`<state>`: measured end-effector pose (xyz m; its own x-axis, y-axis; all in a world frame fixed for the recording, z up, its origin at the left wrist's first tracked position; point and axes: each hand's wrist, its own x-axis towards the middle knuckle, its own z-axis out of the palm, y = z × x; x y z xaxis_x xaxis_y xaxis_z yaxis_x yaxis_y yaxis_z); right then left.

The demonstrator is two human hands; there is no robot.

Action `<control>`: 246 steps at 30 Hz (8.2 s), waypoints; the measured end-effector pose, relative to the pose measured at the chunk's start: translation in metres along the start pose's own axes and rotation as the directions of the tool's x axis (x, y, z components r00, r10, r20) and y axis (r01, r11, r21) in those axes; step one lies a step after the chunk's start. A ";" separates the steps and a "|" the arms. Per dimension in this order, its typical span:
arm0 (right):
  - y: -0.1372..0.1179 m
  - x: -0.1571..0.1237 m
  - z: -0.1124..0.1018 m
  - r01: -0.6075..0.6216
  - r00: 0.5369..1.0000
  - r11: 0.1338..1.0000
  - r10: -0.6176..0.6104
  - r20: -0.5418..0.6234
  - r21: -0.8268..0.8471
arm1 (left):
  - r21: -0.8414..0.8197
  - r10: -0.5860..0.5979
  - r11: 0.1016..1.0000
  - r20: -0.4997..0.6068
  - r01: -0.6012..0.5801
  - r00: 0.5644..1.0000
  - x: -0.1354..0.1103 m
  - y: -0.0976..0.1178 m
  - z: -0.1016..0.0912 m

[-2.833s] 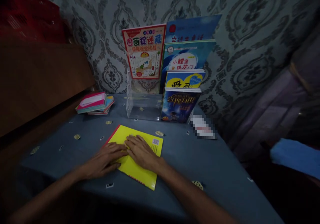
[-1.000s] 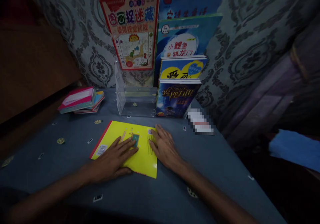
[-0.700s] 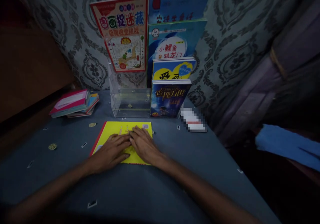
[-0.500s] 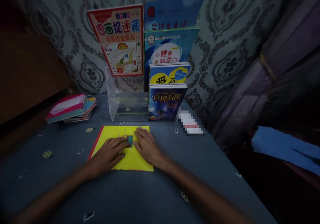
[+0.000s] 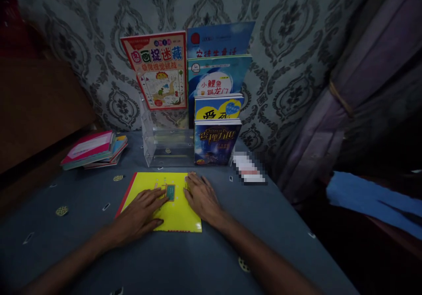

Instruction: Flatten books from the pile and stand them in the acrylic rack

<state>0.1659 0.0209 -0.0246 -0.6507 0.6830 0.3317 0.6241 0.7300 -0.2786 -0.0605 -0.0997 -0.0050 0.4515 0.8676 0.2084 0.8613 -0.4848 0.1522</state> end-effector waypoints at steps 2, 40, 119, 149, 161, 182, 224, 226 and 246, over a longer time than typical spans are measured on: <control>-0.001 0.000 0.000 -0.018 1.000 1.000 0.018 0.014 -0.006 | 0.007 0.043 0.999 0.025 -0.043 0.999 -0.005 -0.001 -0.002; -0.010 -0.008 -0.050 -0.411 0.910 -0.085 -0.094 0.403 0.908 | -0.989 -0.814 -0.101 0.017 -0.112 0.580 0.029 0.017 -0.049; 0.040 0.001 -0.011 -0.163 0.936 0.624 0.344 -0.081 0.764 | 0.306 -0.318 0.917 0.177 0.254 0.931 0.114 0.078 -0.009; -0.009 -0.013 -0.029 -0.152 0.988 0.973 0.150 0.028 0.172 | 0.137 -0.461 0.885 0.140 0.444 0.876 0.050 0.004 -0.021; -0.006 0.020 -0.027 -0.184 0.982 0.979 0.179 0.056 0.087 | 0.211 -0.438 0.888 0.116 0.409 0.891 0.064 0.013 -0.025; -0.005 0.011 -0.013 -0.182 0.983 0.980 0.183 -0.002 -0.079 | -0.056 -0.026 0.998 0.030 0.027 0.999 0.125 -0.008 0.010; -0.002 0.014 -0.009 -0.179 0.981 0.967 0.189 0.040 -0.180 | -0.057 -0.119 0.992 -0.091 0.114 0.989 0.046 -0.060 -0.007; -0.001 0.014 -0.009 -0.184 0.980 0.970 0.192 0.042 -0.156 | -0.043 -0.085 0.996 -0.066 0.082 0.994 0.063 -0.050 -0.005; -0.001 -0.037 -0.021 0.006 0.999 0.994 -0.010 0.038 0.114 | -0.119 0.197 0.975 0.081 -0.186 0.977 0.082 0.012 0.006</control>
<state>0.1988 -0.0058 -0.0182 -0.6730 0.6760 0.3001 0.5672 0.7321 -0.3773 -0.0121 -0.0337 0.0080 0.6295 0.7614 0.1549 0.7281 -0.6476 0.2246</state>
